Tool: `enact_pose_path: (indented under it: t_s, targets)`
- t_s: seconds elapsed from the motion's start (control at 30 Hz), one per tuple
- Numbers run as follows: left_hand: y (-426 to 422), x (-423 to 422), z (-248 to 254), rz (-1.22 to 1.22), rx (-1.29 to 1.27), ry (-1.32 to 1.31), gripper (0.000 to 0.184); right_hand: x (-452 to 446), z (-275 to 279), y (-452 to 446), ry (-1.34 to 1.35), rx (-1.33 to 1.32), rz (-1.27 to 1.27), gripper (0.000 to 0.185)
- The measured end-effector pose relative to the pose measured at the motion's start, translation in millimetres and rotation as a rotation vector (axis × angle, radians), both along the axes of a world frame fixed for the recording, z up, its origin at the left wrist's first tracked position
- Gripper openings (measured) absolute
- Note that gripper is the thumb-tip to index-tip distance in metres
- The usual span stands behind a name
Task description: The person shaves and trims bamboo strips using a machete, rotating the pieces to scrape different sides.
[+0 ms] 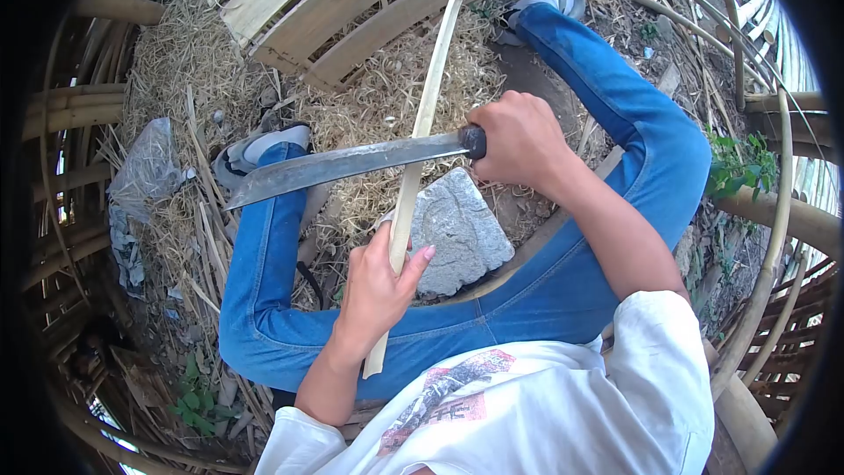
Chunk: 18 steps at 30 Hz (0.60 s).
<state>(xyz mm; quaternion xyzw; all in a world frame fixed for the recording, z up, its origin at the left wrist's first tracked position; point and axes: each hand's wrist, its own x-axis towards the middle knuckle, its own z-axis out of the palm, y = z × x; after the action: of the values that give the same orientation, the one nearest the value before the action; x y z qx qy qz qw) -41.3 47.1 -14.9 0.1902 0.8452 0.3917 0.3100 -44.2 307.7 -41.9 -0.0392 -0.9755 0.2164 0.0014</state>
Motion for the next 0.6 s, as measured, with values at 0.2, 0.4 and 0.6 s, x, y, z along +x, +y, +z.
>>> enact_pose_path:
  t_s: [0.2,0.4,0.6]
  targets:
    - [-2.2,1.0,11.8,-0.032,0.002,0.040,0.029,-6.4,-3.4,10.6,0.042,0.051,-0.050,0.017]
    - [-10.2,26.0,10.7,-0.128,-0.009,0.083,0.030,-6.6,3.4,83.0,0.179,0.158,-0.353,0.030]
    - [-4.0,20.9,16.7,-0.082,-0.040,0.136,0.026,1.2,11.5,51.3,0.114,-0.053,-0.076,0.017]
